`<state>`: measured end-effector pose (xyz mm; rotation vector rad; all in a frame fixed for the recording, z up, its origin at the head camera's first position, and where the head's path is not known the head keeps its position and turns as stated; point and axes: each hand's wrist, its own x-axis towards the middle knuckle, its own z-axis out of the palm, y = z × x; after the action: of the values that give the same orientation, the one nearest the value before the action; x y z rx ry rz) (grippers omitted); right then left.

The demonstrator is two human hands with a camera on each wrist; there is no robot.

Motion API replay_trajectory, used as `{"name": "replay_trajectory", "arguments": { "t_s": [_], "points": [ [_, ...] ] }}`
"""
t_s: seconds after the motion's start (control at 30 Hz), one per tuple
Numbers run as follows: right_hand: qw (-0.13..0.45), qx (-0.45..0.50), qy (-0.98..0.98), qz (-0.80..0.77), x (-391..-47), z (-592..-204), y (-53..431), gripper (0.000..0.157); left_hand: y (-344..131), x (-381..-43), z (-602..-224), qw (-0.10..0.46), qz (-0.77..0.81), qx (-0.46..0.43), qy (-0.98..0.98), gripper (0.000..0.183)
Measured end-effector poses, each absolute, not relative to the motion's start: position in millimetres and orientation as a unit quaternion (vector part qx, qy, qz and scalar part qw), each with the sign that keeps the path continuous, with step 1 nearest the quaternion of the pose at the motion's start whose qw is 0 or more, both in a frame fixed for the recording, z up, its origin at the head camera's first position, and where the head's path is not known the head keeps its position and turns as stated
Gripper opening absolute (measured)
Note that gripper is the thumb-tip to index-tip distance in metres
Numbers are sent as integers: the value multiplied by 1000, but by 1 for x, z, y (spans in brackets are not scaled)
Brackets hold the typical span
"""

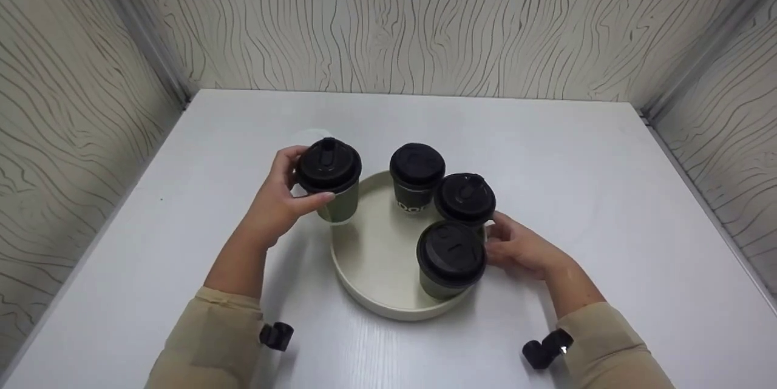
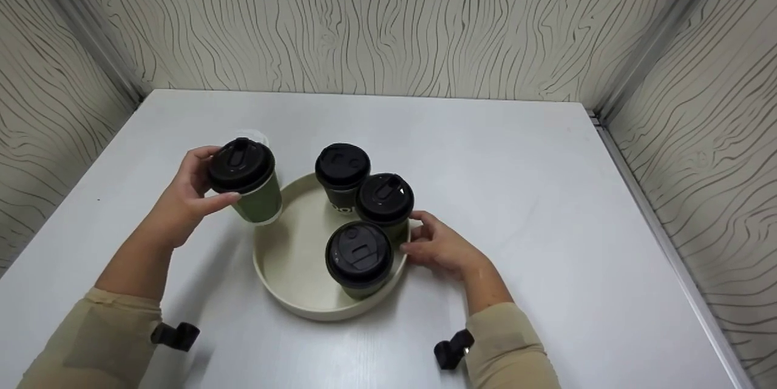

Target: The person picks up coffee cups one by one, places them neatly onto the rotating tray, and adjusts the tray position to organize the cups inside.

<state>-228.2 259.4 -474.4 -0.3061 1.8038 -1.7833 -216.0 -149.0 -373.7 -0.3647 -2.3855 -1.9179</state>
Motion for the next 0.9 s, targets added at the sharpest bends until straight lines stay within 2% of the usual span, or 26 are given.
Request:
{"name": "replay_trajectory", "arguments": {
  "t_s": [0.27,0.9],
  "points": [
    [286,-118,678,-667,-227,-474,257,79,-134,-225,-373,6,-618,-111,-778,76],
    [295,-117,675,-666,-229,-473,256,78,-114,-239,-386,-10,-613,-108,-782,77]
  ]
}}
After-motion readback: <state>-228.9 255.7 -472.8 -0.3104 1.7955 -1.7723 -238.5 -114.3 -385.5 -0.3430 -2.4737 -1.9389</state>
